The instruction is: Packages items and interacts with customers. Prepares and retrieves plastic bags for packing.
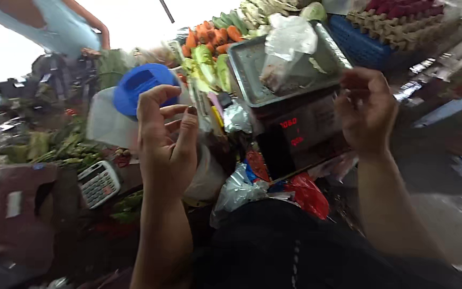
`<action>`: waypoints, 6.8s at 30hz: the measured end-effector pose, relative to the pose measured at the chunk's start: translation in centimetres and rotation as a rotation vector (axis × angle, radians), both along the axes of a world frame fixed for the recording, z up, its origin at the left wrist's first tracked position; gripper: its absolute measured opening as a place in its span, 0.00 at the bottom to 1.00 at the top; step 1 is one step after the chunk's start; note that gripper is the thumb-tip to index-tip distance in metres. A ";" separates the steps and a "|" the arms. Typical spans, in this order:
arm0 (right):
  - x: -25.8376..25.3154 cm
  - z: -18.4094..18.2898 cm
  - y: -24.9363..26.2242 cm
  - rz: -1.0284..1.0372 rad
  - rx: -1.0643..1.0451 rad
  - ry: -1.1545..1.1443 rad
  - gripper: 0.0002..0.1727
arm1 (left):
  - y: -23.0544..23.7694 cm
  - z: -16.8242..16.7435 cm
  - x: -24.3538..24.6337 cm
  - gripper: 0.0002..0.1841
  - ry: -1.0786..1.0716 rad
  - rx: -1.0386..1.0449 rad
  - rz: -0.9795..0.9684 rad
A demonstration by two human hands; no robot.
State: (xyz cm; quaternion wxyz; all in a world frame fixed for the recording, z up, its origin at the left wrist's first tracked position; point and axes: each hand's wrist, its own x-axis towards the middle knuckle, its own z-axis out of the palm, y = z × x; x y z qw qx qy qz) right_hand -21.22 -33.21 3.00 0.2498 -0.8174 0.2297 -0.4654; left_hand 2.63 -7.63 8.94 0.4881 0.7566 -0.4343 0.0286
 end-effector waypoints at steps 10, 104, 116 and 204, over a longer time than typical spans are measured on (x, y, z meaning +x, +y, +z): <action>9.6 -0.1 7.2 0.481 -0.139 0.045 0.15 | 1.9 -1.0 15.0 0.19 -0.358 0.603 0.128; 1.8 -6.1 9.7 -0.078 0.420 0.388 0.60 | -14.3 0.3 0.6 0.26 -0.041 0.002 -0.670; 3.8 -15.1 13.7 -0.359 0.187 0.272 0.54 | -20.0 -1.4 2.3 0.22 0.109 -0.080 -0.571; -2.4 -15.8 12.0 -0.005 -0.194 0.248 0.17 | 3.9 -9.2 0.4 0.17 -0.102 0.031 -0.376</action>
